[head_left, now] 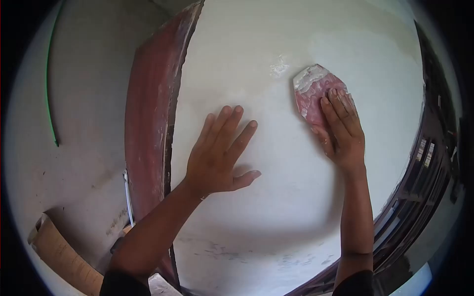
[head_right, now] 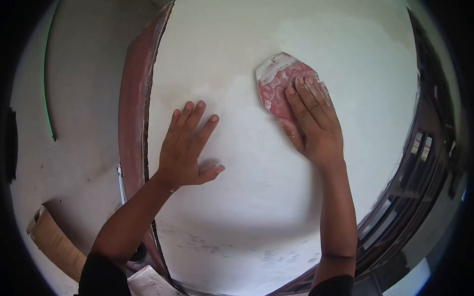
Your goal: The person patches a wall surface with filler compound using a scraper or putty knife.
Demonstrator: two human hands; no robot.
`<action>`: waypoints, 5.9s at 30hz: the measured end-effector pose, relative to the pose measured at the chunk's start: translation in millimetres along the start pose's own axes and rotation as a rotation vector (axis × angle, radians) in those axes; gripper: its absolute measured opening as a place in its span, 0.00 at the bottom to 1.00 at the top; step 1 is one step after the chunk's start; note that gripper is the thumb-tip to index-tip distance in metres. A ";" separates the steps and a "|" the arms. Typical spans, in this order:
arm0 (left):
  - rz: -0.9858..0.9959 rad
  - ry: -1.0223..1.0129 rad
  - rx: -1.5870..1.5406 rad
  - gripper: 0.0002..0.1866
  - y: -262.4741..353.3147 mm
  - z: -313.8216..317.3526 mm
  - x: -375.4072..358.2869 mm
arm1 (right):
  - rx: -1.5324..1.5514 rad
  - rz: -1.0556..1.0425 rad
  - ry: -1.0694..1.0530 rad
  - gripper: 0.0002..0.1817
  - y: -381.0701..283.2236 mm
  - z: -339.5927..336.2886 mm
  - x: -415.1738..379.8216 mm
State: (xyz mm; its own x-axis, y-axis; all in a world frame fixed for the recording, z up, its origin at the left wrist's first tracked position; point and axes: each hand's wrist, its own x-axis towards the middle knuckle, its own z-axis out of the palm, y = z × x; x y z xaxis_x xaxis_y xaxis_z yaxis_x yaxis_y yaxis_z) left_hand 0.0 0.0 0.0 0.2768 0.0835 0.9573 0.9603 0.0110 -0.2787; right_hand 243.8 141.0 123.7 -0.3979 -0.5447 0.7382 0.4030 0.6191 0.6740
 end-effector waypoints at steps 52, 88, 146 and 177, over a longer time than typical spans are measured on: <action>0.028 0.015 0.025 0.43 -4.2 1.8 -2.6 | 0.020 -0.027 0.007 0.31 -9.6 12.1 35.5; 0.017 0.019 0.031 0.44 -4.8 0.9 -3.2 | 0.066 -0.100 0.057 0.28 -22.3 23.4 59.9; -0.619 -0.123 -0.139 0.46 111.6 -82.6 -245.8 | 0.797 0.862 0.198 0.24 -265.4 -58.9 -181.8; -1.834 -0.056 -0.063 0.38 347.1 -410.1 -396.2 | 2.097 2.319 -0.782 0.19 -548.8 -215.1 -227.6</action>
State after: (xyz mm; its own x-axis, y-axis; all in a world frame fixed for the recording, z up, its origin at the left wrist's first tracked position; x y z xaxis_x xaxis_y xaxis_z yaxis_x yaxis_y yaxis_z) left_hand 237.5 -437.9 -444.3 -0.9991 0.0399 0.0131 0.0163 0.0828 0.9964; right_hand 290.5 -196.5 -408.5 -0.8446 0.3690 -0.3879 0.0788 -0.6310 -0.7718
